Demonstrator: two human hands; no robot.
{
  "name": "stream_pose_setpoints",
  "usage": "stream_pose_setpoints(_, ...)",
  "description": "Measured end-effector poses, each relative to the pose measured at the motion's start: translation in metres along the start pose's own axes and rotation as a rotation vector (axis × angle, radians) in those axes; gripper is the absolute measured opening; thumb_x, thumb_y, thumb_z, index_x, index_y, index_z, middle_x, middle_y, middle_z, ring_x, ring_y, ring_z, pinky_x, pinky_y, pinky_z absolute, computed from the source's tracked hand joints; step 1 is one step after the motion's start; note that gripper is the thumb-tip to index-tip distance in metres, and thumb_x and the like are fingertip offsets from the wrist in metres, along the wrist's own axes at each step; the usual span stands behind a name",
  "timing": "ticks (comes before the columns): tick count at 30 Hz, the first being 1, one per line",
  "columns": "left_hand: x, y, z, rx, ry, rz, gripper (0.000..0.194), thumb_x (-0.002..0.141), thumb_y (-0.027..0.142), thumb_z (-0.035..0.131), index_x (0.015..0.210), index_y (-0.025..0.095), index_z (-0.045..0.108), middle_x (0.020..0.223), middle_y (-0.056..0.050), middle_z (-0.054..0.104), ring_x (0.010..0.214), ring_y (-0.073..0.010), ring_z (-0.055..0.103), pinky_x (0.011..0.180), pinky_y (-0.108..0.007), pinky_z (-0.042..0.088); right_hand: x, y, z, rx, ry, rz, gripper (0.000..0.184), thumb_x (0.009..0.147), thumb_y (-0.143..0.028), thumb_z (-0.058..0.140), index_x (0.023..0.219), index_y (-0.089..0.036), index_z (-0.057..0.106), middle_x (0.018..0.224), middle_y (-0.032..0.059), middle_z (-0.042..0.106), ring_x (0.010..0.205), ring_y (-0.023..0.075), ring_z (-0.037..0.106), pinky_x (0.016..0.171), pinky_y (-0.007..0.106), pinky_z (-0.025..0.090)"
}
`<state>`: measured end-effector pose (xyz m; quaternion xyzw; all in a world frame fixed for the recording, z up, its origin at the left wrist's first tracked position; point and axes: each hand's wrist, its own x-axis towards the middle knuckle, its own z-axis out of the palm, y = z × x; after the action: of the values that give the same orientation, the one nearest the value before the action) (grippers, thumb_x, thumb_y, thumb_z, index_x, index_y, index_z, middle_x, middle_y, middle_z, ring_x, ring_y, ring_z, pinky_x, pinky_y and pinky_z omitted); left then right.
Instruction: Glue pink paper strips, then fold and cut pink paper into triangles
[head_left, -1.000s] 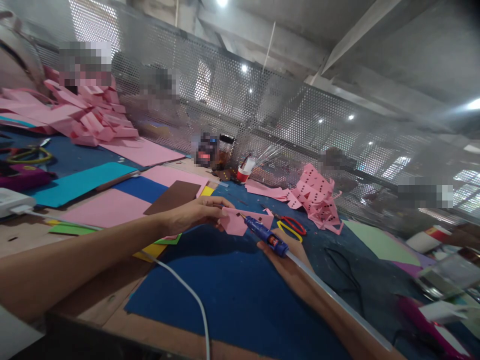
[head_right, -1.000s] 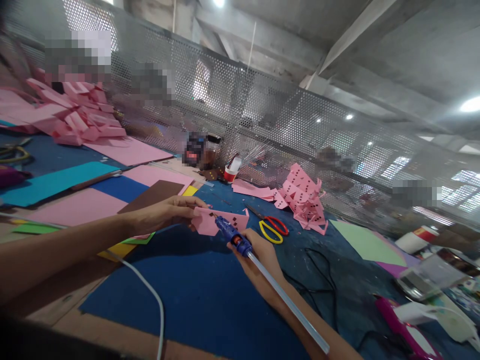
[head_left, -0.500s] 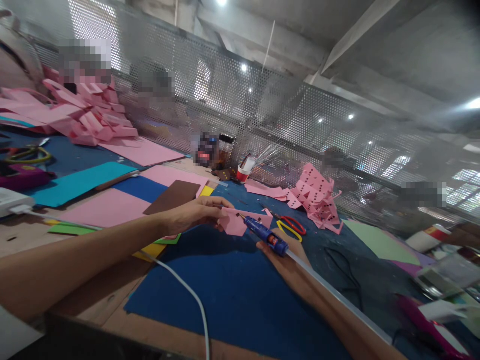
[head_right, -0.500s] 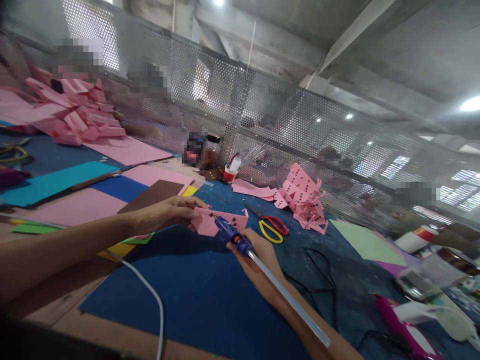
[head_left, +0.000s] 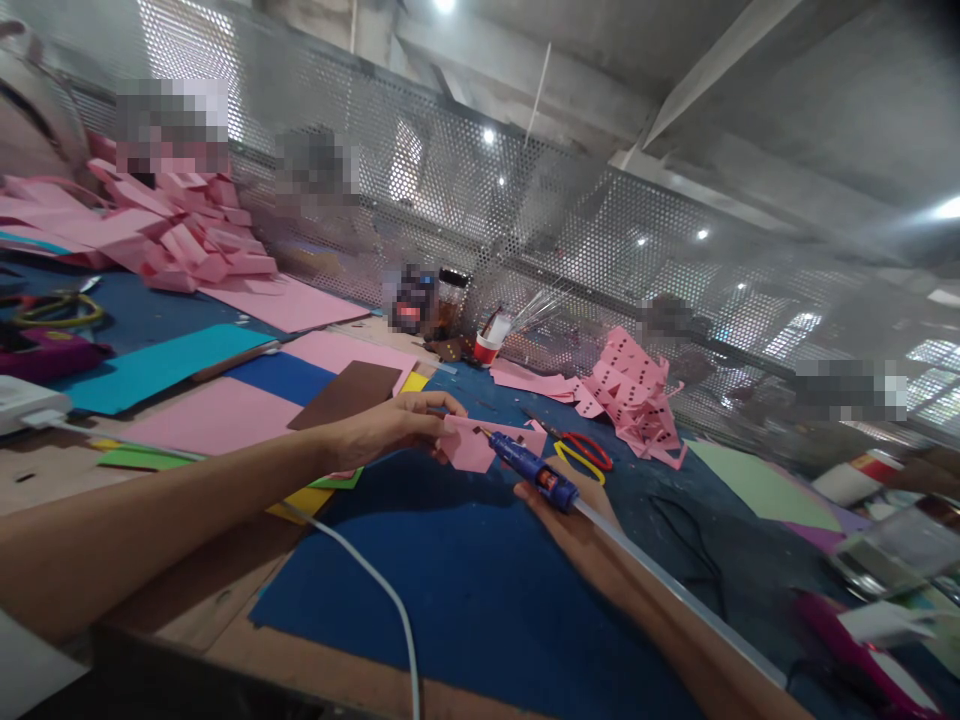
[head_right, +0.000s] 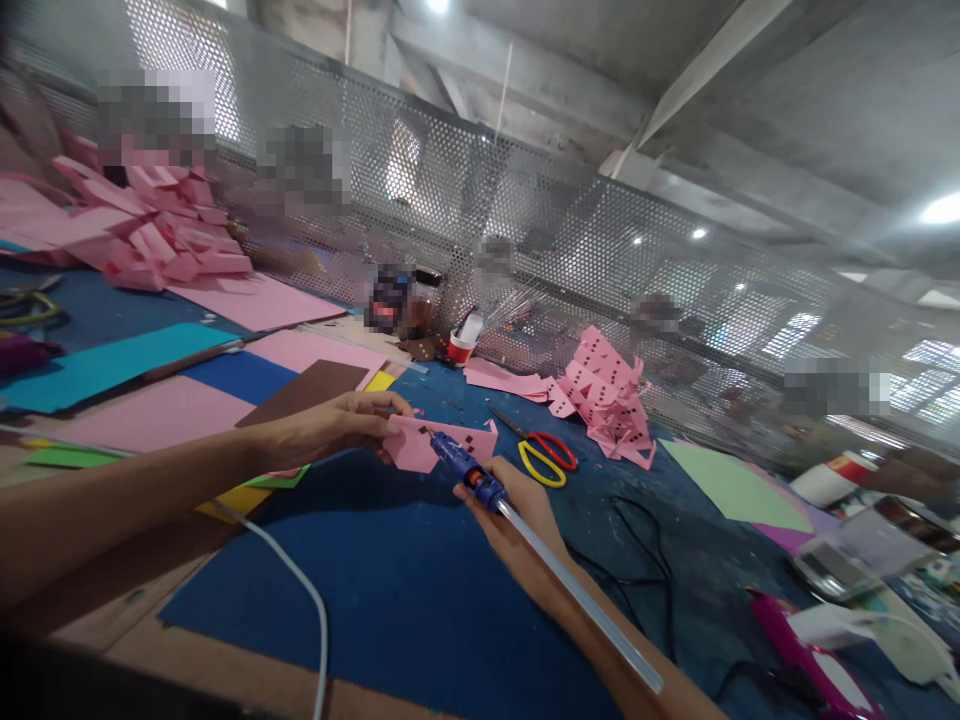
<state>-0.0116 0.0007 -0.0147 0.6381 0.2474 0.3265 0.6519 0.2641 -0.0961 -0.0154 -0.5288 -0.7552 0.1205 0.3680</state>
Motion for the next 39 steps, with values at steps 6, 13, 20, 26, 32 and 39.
stream_pose_setpoints(6, 0.000, 0.000, 0.000, 0.004, 0.002, -0.004, 0.017, 0.087, 0.026, 0.069, 0.103, 0.020, 0.065, 0.087, -0.003, 0.073, 0.076, -0.0162, 0.067, 0.075, -0.029, 0.049, 0.000, 0.001, 0.001, -0.016, -0.003, 0.019, 0.033, 0.091, -0.049, 0.063, 0.073, -0.022, 0.063, 0.063, -0.0022, 0.050, 0.057, 0.0144, 0.045, 0.052, 0.027, 0.036)
stream_pose_setpoints(13, 0.002, -0.005, -0.003, -0.004, 0.002, -0.007, 0.022, 0.086, 0.028, 0.070, 0.105, 0.020, 0.064, 0.085, -0.003, 0.073, 0.077, -0.0170, 0.066, 0.078, -0.031, 0.049, -0.003, -0.004, -0.001, -0.024, -0.024, 0.023, 0.033, 0.091, -0.051, 0.062, 0.077, -0.022, 0.066, 0.061, -0.0023, 0.050, 0.056, 0.0144, 0.045, 0.051, 0.026, 0.036)
stream_pose_setpoints(20, 0.003, -0.004, -0.002, -0.014, 0.039, -0.006, 0.025, 0.084, 0.029, 0.073, 0.105, 0.019, 0.065, 0.085, -0.003, 0.071, 0.075, -0.0160, 0.065, 0.076, -0.030, 0.050, 0.002, 0.000, 0.001, -0.039, -0.034, -0.017, 0.028, 0.090, -0.049, 0.065, 0.081, -0.023, 0.068, 0.066, -0.0016, 0.057, 0.059, 0.0152, 0.051, 0.054, 0.026, 0.041)
stream_pose_setpoints(26, 0.002, -0.002, -0.001, -0.021, 0.054, -0.009, 0.025, 0.083, 0.030, 0.074, 0.103, 0.019, 0.065, 0.084, -0.002, 0.071, 0.075, -0.0157, 0.065, 0.075, -0.029, 0.050, 0.000, 0.007, 0.002, -0.096, -0.037, -0.080, 0.014, 0.088, -0.036, 0.065, 0.090, -0.023, 0.067, 0.077, -0.0003, 0.066, 0.066, 0.0164, 0.059, 0.062, 0.025, 0.043)
stream_pose_setpoints(32, 0.004, -0.004, -0.003, -0.019, 0.054, -0.006, 0.022, 0.083, 0.030, 0.075, 0.100, 0.020, 0.065, 0.085, -0.003, 0.073, 0.071, -0.0144, 0.065, 0.073, -0.028, 0.049, -0.001, 0.015, 0.003, -0.198, -0.036, -0.109, 0.010, 0.085, -0.028, 0.063, 0.094, -0.023, 0.065, 0.077, -0.0005, 0.068, 0.065, 0.0167, 0.061, 0.061, 0.024, 0.042)
stream_pose_setpoints(39, 0.004, -0.004, -0.003, -0.014, 0.049, -0.012, 0.022, 0.083, 0.029, 0.074, 0.100, 0.019, 0.063, 0.085, -0.004, 0.073, 0.073, -0.0152, 0.066, 0.074, -0.029, 0.049, -0.002, 0.018, 0.004, -0.270, -0.038, -0.123, 0.012, 0.084, -0.024, 0.062, 0.095, -0.023, 0.066, 0.077, 0.0000, 0.069, 0.063, 0.0170, 0.061, 0.060, 0.024, 0.041)
